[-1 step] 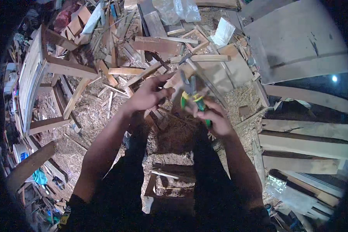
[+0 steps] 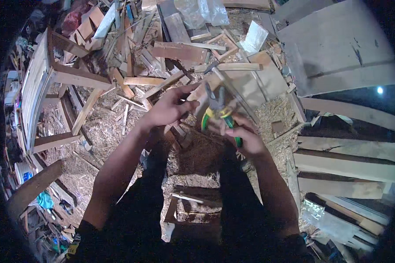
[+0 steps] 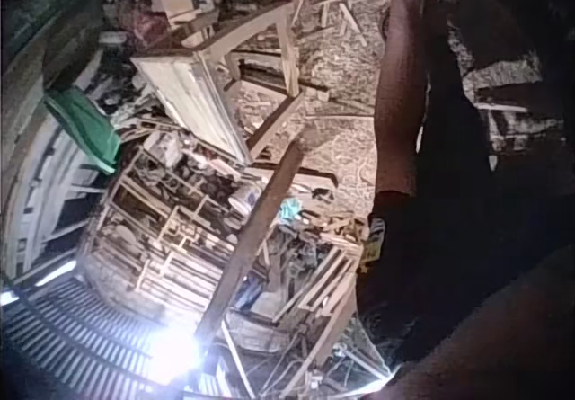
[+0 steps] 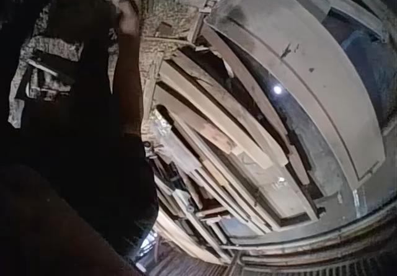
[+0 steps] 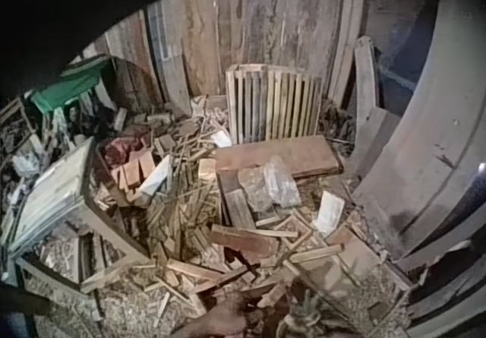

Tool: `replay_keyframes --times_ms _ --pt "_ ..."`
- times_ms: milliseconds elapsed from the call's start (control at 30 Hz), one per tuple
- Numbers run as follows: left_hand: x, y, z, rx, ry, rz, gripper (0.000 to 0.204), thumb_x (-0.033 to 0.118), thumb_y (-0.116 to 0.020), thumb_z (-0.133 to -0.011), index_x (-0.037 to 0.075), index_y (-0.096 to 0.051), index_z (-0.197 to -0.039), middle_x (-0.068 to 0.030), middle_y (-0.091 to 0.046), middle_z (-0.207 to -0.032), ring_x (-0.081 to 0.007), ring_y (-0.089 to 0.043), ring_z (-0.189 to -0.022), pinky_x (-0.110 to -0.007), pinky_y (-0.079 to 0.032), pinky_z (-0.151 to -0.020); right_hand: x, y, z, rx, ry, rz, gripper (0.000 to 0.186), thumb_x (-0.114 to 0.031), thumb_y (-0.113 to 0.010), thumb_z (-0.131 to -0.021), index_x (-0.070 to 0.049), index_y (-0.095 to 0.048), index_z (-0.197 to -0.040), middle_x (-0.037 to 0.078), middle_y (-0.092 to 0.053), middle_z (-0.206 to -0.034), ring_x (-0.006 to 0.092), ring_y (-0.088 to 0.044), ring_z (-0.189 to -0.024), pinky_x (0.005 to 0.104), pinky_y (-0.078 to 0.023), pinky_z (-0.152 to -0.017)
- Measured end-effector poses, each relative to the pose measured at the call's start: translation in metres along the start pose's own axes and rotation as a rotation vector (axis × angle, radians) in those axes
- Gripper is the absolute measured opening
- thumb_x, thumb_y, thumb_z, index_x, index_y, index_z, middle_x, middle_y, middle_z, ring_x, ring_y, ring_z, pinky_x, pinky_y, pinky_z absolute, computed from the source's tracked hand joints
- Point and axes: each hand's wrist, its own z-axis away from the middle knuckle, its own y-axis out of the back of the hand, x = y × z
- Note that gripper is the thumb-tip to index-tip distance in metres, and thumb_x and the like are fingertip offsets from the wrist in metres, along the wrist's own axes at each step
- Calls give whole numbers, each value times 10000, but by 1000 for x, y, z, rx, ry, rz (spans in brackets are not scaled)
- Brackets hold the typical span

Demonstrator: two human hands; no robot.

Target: The person uses a hammer to drive a small piece of wood into a joint on a wooden frame and then uses pliers to remove a nail from a separate piece of wood.

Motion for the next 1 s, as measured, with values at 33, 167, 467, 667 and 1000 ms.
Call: replay_keyframes --times_ms 33,167,467,667,1000 --pt "-1 2 -3 2 -3 4 626 129 -637 -974 112 -427 -1564 -3 -623 -852 -72 -517 -642 -259 -444 -551 -5 -4 0 -82 -85 -106 316 -147 -577 -861 54 -630 -1100 198 -656 -1233 337 -570 -1280 463 -397 -1127" --pt "-5 19 1 -33 -136 -105 628 88 -629 -967 113 -430 -1562 -34 -669 -992 -75 -519 -677 -252 -447 -565 9 -12 -22 -96 -150 -237 314 -236 -591 -805 -1 -604 -1014 286 -468 -1480 516 -448 -1382 626 -350 -1141" --pt "-19 22 -13 -113 -246 -43 620 28 -643 -955 67 -447 -1542 -145 -716 -1197 -146 -664 -1028 -322 -551 -915 -1 -6 -43 -219 -154 -277 418 -252 -557 -844 17 -563 -1165 288 -480 -1487 440 -496 -1355 553 -375 -1136" --pt "-5 17 -9 -104 -298 -197 580 43 -653 -966 53 -475 -1518 -158 -659 -1350 -170 -622 -1160 -339 -497 -1031 4 3 -40 -197 -140 -265 448 -248 -519 -926 33 -549 -1274 242 -622 -1281 392 -644 -1150 506 -507 -988" --pt "-19 14 -14 -142 -309 -284 564 231 -669 -1001 54 -489 -1504 -163 -619 -1416 -219 -580 -1278 -361 -435 -1102 12 5 -33 -289 -254 -255 343 -276 -641 -952 -14 -564 -1160 107 -569 -996 258 -588 -907 417 -485 -754"
